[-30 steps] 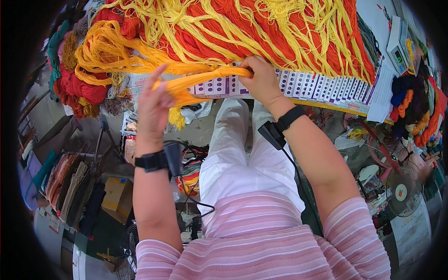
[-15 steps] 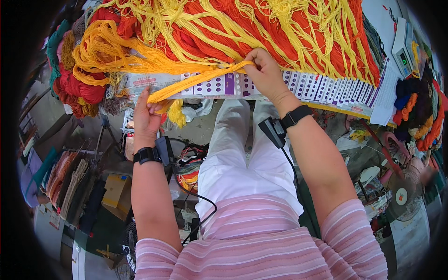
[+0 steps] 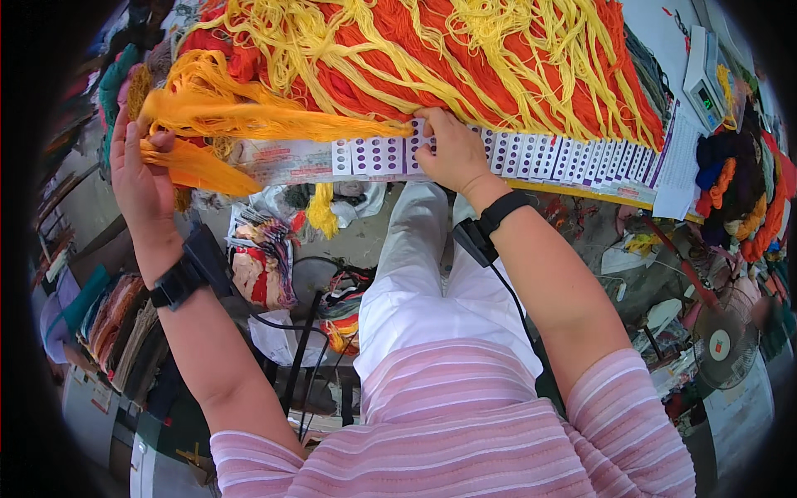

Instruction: Sorting bundles of yellow and orange yarn and weighing them on a digital scale.

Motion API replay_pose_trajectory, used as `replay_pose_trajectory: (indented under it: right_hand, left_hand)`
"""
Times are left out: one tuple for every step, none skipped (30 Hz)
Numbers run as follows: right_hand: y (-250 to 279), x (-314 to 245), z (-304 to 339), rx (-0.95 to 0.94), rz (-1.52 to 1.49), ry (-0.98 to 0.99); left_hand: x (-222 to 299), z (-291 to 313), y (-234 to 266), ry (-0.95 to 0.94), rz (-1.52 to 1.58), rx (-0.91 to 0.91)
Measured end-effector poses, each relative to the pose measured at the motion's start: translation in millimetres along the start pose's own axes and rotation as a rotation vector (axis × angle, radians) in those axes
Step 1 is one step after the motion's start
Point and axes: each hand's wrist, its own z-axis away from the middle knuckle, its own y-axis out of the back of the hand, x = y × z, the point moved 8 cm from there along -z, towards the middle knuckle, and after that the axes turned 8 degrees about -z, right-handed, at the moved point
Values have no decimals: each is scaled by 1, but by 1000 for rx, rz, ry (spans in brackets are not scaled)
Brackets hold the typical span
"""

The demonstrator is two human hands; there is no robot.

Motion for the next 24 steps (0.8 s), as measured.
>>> replay_pose_trajectory:
  right_hand:
    - [0,5,1,-37,-85,-75]
    - [1,9,0,-70,-172,-148]
    - [6,7,-2,-60,-179,-133]
    - [15,4,0,20,-246,-131]
    - [24,0,5,102,-311,-134]
    - [27,-16,8,105,-317,-127]
    - [36,-48,7,94,-386,-53]
    - [46,-76,7,87,-446,20]
    - [52,-91,7,88,-442,25]
    - [64,-118,9,151,-423,207]
    - [75,-140,14,217,-395,388]
    - [79,-147,16,219,-387,391]
    - [76,-153,17,151,-385,389]
    - [72,-156,17,86,-381,385]
    - [70,-154,17,57,-431,377]
    - [71,-154,18,57,-425,377]
    - [65,-149,17,-25,-442,289]
    - [58,-143,17,-107,-458,201]
    - [61,-142,17,-110,-456,201]
    - [56,-130,17,-190,-574,17]
    - [50,-118,19,-268,-689,-170]
    - [51,-114,20,-266,-690,-171]
    - [51,-107,23,-260,-962,-259]
    - [49,-100,26,-255,-1236,-346]
  left_hand:
    - [1,2,-2,40,-161,-54]
    - [8,12,-8,25,-161,-57]
    - [9,34,-34,93,-33,-212]
    - [9,55,-59,162,96,-368]
    - [8,75,-84,264,306,-519]
    - [8,97,-105,372,514,-664]
    - [12,109,-109,364,506,-655]
    - [14,125,-122,440,633,-719]
    - [15,138,-134,520,764,-786]
    - [12,141,-137,515,768,-787]
    - [12,147,-145,543,832,-851]
    - [13,152,-152,572,896,-914]
    - [13,156,-157,578,885,-937]
    - [16,158,-162,575,891,-943]
    - [17,162,-168,588,853,-971]
    - [17,166,-173,602,815,-998]
    - [16,167,-174,600,818,-996]
    - [14,169,-176,619,828,-1004]
    - [11,171,-178,639,838,-1012]
    - [8,171,-178,639,837,-1012]
    - [6,171,-179,662,883,-1031]
    - [3,172,-180,685,928,-1050]
    - [-2,171,-181,687,931,-1058]
    - [-10,172,-179,731,921,-1095]
